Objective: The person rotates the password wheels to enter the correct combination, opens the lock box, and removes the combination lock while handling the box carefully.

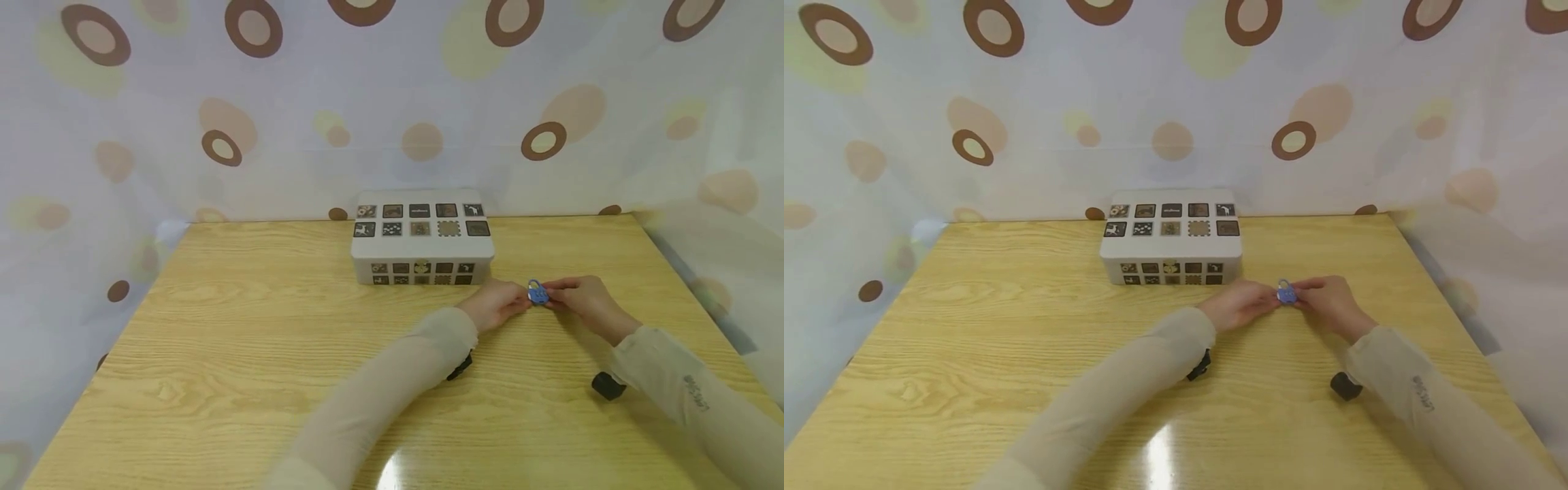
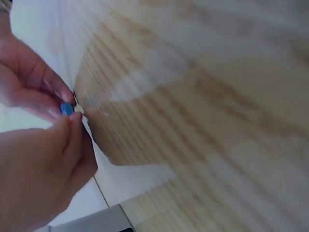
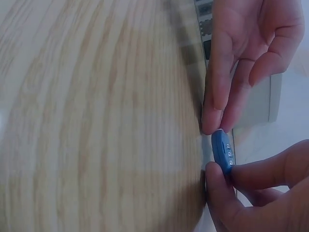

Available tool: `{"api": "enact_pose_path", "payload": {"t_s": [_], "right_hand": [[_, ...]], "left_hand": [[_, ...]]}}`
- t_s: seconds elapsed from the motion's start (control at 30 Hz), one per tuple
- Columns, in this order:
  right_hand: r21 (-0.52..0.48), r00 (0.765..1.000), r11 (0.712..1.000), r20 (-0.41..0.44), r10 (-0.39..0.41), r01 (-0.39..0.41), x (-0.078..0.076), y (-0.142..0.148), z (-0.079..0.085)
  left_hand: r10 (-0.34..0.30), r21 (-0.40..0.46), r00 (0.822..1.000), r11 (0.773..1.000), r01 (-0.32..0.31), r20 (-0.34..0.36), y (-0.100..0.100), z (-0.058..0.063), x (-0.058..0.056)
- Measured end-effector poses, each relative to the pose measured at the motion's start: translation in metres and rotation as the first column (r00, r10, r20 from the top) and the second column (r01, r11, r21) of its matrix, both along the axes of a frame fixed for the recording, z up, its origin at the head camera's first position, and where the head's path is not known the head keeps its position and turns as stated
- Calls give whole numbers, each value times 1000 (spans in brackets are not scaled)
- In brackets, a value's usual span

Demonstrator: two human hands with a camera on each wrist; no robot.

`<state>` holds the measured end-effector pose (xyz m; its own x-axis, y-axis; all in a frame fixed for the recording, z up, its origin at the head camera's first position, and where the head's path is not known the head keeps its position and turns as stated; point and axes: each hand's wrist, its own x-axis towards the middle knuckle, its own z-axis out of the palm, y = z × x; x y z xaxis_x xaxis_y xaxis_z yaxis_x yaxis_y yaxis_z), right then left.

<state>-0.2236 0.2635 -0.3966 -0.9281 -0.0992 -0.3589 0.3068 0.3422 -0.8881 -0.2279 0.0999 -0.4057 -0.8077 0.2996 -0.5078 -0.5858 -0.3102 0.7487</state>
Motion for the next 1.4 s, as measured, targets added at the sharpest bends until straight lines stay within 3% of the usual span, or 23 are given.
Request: {"api": "enact_pose_path", "payload": {"t_s": [0.3, 0.6, 0.97, 1.4], "right_hand": [[123, 999, 992, -34, 34, -30, -2, 4, -1], [226, 996, 974, -79, 36, -18, -4, 2, -2], [229, 993, 973, -112, 43, -17, -3, 3, -8], [239, 992, 971, -113, 58, -30, -1, 4, -7]], "left_hand": [[-6, 40, 999, 999, 4, 42, 6, -5, -7], [-62, 46, 997, 997, 60, 40, 6, 0, -10], [-128, 40, 990, 991, 126, 55, 3, 3, -11], [-104, 55, 992, 993, 101, 71, 4, 2, -10]]}}
